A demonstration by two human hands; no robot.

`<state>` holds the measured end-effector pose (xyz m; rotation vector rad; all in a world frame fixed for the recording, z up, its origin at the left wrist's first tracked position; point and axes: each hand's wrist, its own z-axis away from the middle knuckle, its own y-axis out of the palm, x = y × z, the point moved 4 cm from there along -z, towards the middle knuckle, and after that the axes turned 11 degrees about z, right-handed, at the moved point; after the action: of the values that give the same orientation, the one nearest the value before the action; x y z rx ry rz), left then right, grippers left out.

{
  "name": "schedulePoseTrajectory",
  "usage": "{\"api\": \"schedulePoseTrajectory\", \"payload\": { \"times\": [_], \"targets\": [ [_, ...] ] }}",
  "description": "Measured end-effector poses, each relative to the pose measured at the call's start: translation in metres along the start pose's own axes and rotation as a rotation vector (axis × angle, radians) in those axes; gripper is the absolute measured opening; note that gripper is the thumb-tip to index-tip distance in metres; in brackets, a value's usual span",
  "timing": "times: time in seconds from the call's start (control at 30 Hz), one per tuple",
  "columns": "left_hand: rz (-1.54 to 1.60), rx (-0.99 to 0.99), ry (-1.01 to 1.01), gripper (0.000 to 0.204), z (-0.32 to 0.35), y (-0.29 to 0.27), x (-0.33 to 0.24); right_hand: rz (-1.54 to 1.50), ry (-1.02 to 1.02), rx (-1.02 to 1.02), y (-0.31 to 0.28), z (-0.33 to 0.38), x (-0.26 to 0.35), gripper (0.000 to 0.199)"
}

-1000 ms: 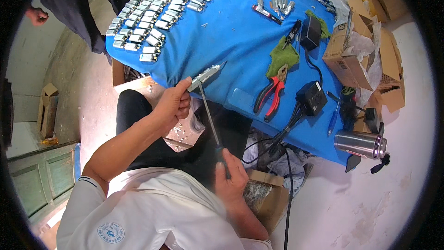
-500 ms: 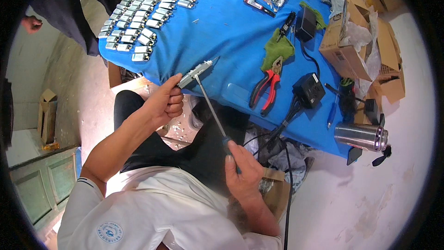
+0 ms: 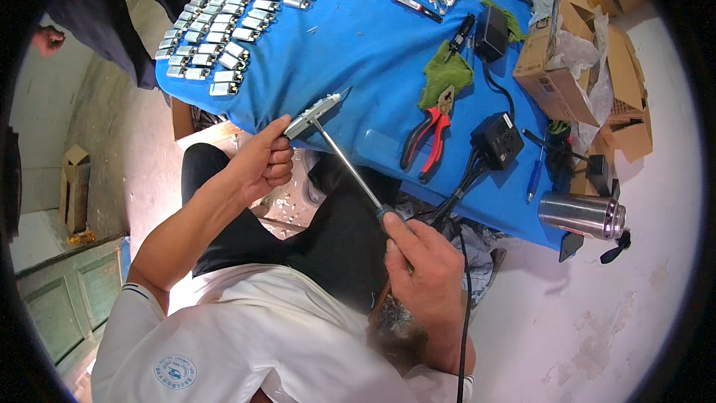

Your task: The person sits on the floor and uses a screwdriver to manipulate a small silver electronic component, then switches to pliers to adjust wires on the same item. The workspace is a blue-covered table with many similar components and tools.

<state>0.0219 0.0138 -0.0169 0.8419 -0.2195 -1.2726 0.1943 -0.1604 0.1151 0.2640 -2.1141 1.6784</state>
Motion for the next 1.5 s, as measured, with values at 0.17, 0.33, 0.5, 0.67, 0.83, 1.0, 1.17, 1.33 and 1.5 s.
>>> {"api": "schedulePoseTrajectory", "payload": {
  "times": [0.17,0.33,0.5,0.67,0.83,1.0,1.17,1.33,1.5],
  "targets": [
    [0.021,-0.015,-0.044,0.05,0.0,0.0,-0.002,-0.013,-0.015,-0.003,0.0,-0.006,0.0,0.034],
    [0.021,-0.001,-0.073,0.053,0.0,0.001,-0.003,-0.148,0.017,0.004,0.004,-0.011,-0.009,0.033],
    [0.03,0.014,-0.093,0.053,-0.002,-0.001,-0.004,-0.091,0.006,0.063,-0.005,-0.021,-0.004,0.032],
    [0.037,0.003,-0.107,0.053,-0.002,0.001,-0.005,-0.216,0.05,0.097,-0.002,-0.027,-0.023,0.03],
    [0.041,0.02,-0.118,0.051,-0.002,-0.001,-0.005,-0.238,0.102,0.123,0.001,-0.028,-0.027,0.029],
    [0.038,0.02,-0.114,0.052,-0.001,-0.001,-0.005,-0.336,0.161,0.186,0.002,-0.031,-0.038,0.028],
    [0.047,0.032,-0.106,0.05,0.0,0.001,-0.005,-0.585,0.423,0.281,0.018,-0.025,-0.056,0.027],
    [0.035,0.002,-0.1,0.05,0.0,0.0,-0.006,-0.764,0.577,0.327,0.032,-0.017,-0.068,0.027],
    [0.031,-0.008,-0.112,0.05,-0.003,-0.001,-0.007,-0.199,-0.038,0.073,0.021,-0.025,-0.041,0.029]
  ]
}}
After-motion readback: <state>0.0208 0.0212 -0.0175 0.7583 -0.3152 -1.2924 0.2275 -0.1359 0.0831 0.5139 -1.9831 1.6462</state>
